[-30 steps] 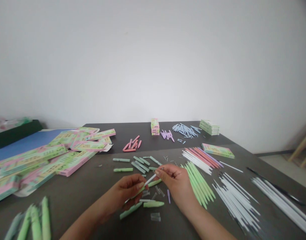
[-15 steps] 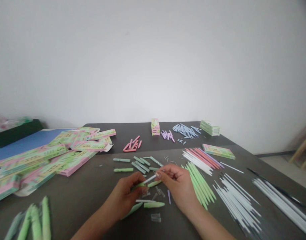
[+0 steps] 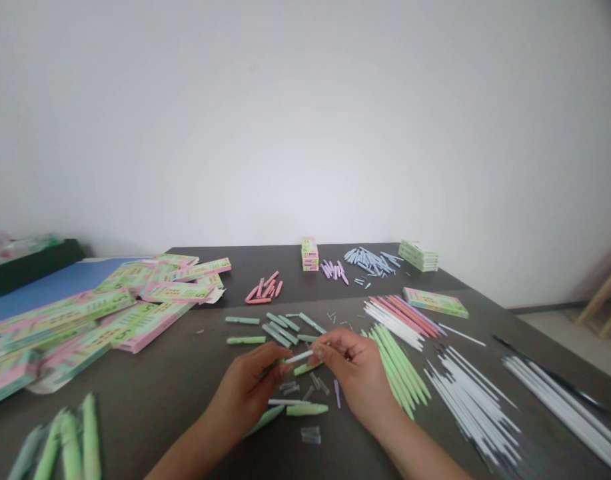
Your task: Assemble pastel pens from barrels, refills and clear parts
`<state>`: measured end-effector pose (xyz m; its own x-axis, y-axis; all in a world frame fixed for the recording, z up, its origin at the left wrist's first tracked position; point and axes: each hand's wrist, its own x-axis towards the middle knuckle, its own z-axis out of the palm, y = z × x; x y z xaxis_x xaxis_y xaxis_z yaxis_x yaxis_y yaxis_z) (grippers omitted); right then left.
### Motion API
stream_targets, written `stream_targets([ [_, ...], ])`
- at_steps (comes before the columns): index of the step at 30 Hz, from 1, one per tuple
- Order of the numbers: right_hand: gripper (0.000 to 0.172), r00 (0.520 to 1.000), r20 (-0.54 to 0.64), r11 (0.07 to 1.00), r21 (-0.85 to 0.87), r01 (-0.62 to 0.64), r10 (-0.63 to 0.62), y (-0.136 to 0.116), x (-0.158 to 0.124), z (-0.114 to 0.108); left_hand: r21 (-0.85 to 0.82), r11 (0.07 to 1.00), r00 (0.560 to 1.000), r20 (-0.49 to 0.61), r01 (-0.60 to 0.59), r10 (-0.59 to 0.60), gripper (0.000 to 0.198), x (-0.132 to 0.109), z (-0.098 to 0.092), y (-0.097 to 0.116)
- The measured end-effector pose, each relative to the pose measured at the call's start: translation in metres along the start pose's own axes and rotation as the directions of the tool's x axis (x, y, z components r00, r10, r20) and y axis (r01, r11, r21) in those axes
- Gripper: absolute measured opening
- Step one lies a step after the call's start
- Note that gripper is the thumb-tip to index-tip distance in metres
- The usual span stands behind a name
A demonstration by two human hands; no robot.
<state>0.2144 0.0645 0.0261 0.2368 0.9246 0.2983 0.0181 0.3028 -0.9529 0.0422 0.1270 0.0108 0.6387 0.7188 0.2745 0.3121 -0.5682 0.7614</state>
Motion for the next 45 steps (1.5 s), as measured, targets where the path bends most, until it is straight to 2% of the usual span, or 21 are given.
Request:
stream_targets([
  [2, 0.017, 1.0, -0.015, 0.999, 0.047, -0.017, 0.018, 0.0, 0.001, 0.0, -0.003, 1.0, 1.0, 0.018, -0.007, 0.007, 0.028, -0.001, -0.001, 0.002],
  [6, 0.021, 0.997, -0.071, 0.998, -0.057, 0.002, -0.006, 0.002, 0.001, -0.001, -0.011, 1.0, 0.999, 0.037, 0.01, -0.009, 0.029, -0.003, -0.001, 0.004],
  [11, 0.028, 1.0, 0.01, 0.997, -0.071, -0.01, 0.011, 0.003, 0.001, -0.002, -0.012, 1.0, 1.0, 0.005, 0.026, -0.026, 0.025, -0.002, 0.001, 0.004],
  [14, 0.028, 1.0, -0.019, 0.993, -0.117, 0.007, -0.009, 0.006, 0.0, -0.002, -0.005, 1.0, 0.999, 0.024, 0.024, -0.024, 0.024, -0.003, 0.002, 0.004],
  [17, 0.027, 0.999, -0.036, 0.985, -0.173, 0.019, -0.025, 0.007, -0.002, -0.002, -0.018, 0.999, 0.999, -0.012, 0.038, -0.038, 0.024, -0.003, 0.003, 0.003],
  [19, 0.027, 1.0, 0.0, 0.988, -0.154, 0.011, -0.012, 0.005, -0.003, -0.002, -0.024, 0.999, 0.999, -0.019, 0.043, -0.043, 0.024, -0.003, 0.003, 0.003],
  [21, 0.026, 1.0, 0.029, 0.995, -0.098, -0.001, 0.003, 0.003, -0.002, -0.002, -0.02, 0.999, 0.999, 0.02, 0.027, -0.026, 0.024, -0.003, 0.002, 0.003],
  [24, 0.024, 1.0, 0.007, 0.999, -0.031, 0.007, -0.006, 0.002, 0.0, -0.002, -0.009, 1.0, 0.998, 0.054, 0.022, -0.021, 0.025, -0.004, 0.002, 0.004],
  [31, 0.022, 0.998, -0.025, 0.994, -0.096, 0.047, -0.05, 0.007, -0.003, -0.001, 0.013, 0.999, 0.998, 0.032, 0.045, -0.045, 0.023, -0.003, 0.003, 0.005],
  [36, 0.02, 0.999, 0.002, 0.998, -0.04, 0.039, -0.039, 0.008, -0.003, 0.001, 0.067, 0.996, 0.998, 0.009, 0.057, -0.058, 0.019, -0.001, 0.001, 0.004],
  [41, 0.021, 0.995, -0.013, 0.966, -0.24, 0.096, -0.103, 0.012, -0.003, -0.002, 0.078, 0.995, 0.998, 0.001, 0.065, -0.066, 0.02, -0.001, 0.001, 0.002],
  [45, 0.026, 0.999, 0.027, 0.988, -0.154, 0.025, -0.021, 0.009, -0.003, -0.002, 0.089, 0.994, 0.998, -0.002, 0.064, -0.064, 0.021, -0.001, 0.002, 0.003],
])
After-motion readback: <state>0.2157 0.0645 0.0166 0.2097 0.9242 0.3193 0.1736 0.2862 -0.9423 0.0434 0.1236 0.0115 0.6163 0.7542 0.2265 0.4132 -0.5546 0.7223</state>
